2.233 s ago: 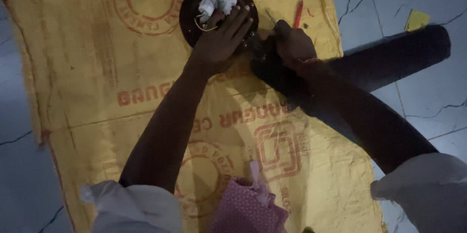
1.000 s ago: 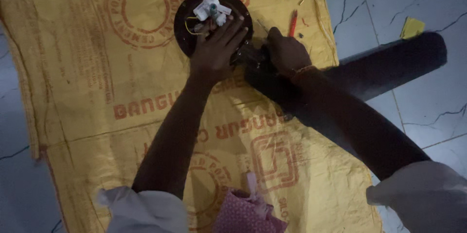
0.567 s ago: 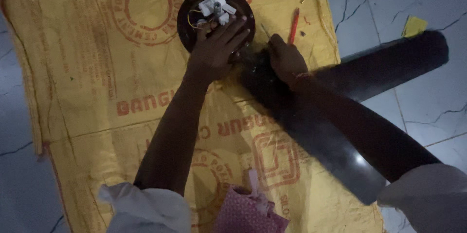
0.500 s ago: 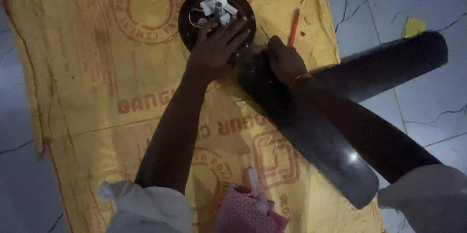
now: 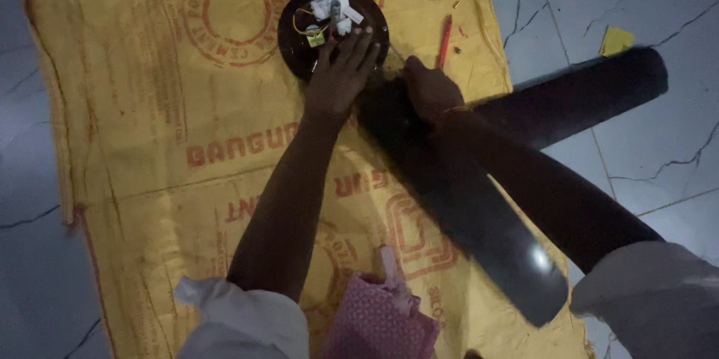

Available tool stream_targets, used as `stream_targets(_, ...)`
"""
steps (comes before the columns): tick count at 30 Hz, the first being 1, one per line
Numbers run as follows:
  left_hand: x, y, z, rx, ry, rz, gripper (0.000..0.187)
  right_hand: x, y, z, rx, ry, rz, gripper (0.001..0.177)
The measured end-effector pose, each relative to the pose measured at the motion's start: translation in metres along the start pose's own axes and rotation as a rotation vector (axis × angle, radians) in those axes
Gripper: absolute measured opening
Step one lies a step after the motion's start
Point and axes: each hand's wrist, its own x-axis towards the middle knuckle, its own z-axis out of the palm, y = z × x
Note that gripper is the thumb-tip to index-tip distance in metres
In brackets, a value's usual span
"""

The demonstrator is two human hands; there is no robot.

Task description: The person works on the internal wiring of a ceiling fan motor placed on a yellow sack. They use a screwdriver to adjust connections inside the motor housing and occasionally rotate the fan blades.

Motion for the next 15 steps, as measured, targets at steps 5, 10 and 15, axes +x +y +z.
stream_targets(5, -0.012, 0.003, -0.018, 0.007, -0.053, 0.008, 0.061, -0.016, -0.013, -0.007, 0.007, -0.031, -0.021, 0.029)
stream_targets(10, -0.014, 0.001, -0.028, 0.021, -0.096, 0.056, 0.067, -0.029, -0.023, -0.023, -0.276, 0.102, -0.174, 0.026)
stream_targets(15, -0.005, -0.018, -0.030, -0.062, -0.157, 0.198, 0.063, -0.019, -0.014, -0.051, -0.284, -0.035, -0.013, 0.035)
